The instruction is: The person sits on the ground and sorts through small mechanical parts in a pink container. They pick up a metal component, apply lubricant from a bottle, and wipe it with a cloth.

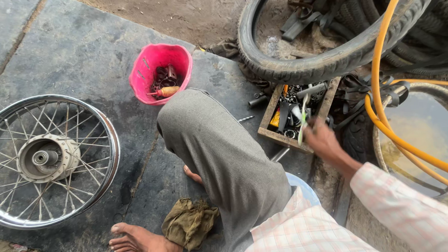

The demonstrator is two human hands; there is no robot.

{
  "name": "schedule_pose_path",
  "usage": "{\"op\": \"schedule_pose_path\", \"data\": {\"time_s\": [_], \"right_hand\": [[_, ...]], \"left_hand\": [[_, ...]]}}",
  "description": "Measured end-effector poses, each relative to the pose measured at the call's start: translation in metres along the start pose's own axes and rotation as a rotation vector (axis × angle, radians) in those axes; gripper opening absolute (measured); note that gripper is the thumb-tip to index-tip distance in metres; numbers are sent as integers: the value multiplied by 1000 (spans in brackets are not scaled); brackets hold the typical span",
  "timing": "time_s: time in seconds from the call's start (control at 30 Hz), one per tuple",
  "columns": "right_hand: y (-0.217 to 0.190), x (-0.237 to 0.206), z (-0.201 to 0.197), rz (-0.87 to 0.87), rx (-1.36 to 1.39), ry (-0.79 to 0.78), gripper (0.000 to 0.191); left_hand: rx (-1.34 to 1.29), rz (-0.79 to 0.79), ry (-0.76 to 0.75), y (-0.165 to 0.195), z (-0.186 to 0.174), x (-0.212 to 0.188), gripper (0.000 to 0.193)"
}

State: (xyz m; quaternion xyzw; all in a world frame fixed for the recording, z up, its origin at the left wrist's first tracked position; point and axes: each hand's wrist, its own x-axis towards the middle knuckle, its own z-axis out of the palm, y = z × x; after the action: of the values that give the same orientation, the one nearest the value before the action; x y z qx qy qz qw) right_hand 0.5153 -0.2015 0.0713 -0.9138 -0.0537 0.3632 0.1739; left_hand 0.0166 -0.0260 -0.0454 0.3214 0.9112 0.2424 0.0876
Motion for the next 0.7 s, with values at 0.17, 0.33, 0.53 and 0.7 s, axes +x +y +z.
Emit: {"op": "schedule_pose_path", "data": {"time_s": [0.17,0.33,0.53,0.7], "right_hand": [[-10,29,-30,-301,-96,258,55],[-66,5,-28,-710,-137,258,43],[-252,-33,-7,-1059,527,90,38],[-406,-106,6,-1500,762,274,34]], "left_hand": [[-161,33,39,-15,21,18,74],[-60,35,11,-38,27,27,83],[39,103,-167,70,-58,-15,61],[-125,1081,-288,256,-273,-27,40]]}}
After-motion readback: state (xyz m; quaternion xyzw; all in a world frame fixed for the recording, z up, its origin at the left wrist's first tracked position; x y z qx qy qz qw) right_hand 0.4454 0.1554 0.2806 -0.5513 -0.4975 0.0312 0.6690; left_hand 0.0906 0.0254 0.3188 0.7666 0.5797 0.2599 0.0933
